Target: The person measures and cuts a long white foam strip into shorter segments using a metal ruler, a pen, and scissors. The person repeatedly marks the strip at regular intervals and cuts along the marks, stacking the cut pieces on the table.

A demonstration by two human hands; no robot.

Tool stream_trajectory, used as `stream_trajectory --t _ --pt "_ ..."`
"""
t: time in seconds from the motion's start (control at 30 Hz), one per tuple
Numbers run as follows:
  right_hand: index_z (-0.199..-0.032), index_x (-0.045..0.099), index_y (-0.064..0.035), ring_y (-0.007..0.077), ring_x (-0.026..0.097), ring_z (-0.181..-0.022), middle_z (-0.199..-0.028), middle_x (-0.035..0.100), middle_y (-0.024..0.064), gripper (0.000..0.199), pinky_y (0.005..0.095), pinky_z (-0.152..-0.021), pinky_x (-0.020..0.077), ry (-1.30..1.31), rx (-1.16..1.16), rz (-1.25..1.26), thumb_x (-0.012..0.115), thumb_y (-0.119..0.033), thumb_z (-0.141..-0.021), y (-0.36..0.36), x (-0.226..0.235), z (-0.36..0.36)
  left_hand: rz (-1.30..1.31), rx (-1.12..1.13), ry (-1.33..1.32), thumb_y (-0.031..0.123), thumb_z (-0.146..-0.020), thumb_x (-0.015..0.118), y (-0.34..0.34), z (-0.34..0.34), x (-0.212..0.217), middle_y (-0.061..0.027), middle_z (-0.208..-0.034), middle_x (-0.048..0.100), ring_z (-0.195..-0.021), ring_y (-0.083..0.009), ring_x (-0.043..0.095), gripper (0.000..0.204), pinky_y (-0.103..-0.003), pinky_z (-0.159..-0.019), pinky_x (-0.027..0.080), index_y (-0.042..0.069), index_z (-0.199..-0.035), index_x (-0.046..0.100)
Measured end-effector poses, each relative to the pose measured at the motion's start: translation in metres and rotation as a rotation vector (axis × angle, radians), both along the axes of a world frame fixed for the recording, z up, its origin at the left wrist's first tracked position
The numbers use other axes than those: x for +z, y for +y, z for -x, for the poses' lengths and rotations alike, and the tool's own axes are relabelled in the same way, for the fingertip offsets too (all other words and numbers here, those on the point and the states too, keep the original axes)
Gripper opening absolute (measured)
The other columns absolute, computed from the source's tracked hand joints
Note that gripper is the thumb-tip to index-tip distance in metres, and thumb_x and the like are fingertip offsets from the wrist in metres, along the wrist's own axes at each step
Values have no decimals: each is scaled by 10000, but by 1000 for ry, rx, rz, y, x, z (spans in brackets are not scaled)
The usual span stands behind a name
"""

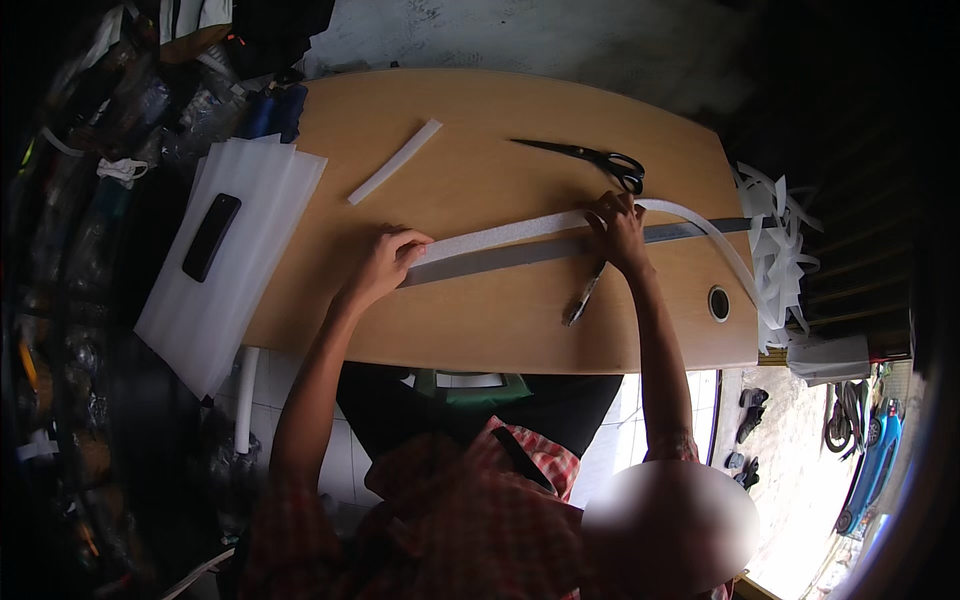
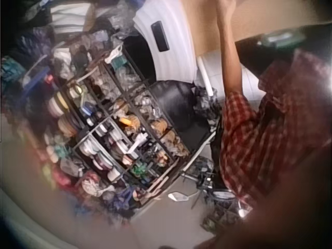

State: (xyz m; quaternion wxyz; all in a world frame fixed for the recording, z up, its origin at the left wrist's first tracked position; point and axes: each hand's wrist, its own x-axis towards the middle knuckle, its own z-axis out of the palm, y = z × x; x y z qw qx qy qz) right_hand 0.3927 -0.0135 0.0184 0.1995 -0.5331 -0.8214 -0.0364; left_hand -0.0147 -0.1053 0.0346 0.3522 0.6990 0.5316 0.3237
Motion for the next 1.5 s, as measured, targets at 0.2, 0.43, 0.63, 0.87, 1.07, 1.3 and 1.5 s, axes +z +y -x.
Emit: stream_trajectory --t 0.2,0.43,0.63,0.87,1.07,1.3,1.5 --pt "-1081 758 -178 277 506 -1141 -1130 600 42 202 513 -925 386 -23 -20 2 695 -153 -891 -21 18 39 58 -114 154 40 -959 661 -2 38 19 -109 -972 649 -940 -232 678 177 -335 -831 526 4 -1113 740" --pt "-1223 693 -174 265 586 -1115 -1166 597 47 361 435 -918 441 -25 105 4 681 -120 -867 -37 16 59 -78 -99 123 11 -907 716 7 27 11 -83 -958 643 -843 -198 645 103 -347 -743 513 1 -1005 745" --pt "-1296 682 -212 292 532 -1231 -1279 575 90 420 492 -992 394 22 153 -35 699 -235 -877 -63 11 71 -263 -136 233 -30 -870 687 1 36 13 -97 -968 657 -880 -280 683 170 -383 -778 545 14 -1022 750" --pt "-1397 635 -251 305 476 -1302 -1365 526 147 508 550 -1019 340 -34 71 -42 723 -334 -903 -91 18 89 -463 -84 481 -101 -789 661 -37 40 10 -85 -988 619 -965 -269 605 391 -391 -844 534 64 -1127 767" --pt "-1399 632 -248 297 483 -1305 -1363 534 136 493 576 -1072 310 -41 -11 -66 708 -333 -920 -96 12 96 -483 -13 494 -110 -780 642 -51 41 8 -105 -1059 632 -978 -315 582 441 -426 -885 519 40 -1182 745" --pt "-1369 645 -254 287 464 -1330 -1329 532 90 431 642 -1092 301 3 34 -42 657 -265 -939 -92 5 89 -471 -3 473 -92 -784 645 -58 42 10 -110 -1168 624 -998 -328 581 411 -437 -903 507 -19 -1184 702" --pt "-1293 668 -209 266 495 -1284 -1279 565 49 395 611 -1092 317 21 76 -50 670 -214 -899 -91 5 88 -538 12 547 -64 -812 663 -46 7 18 -119 -1137 645 -1010 -315 604 348 -437 -868 524 -17 -1157 673"
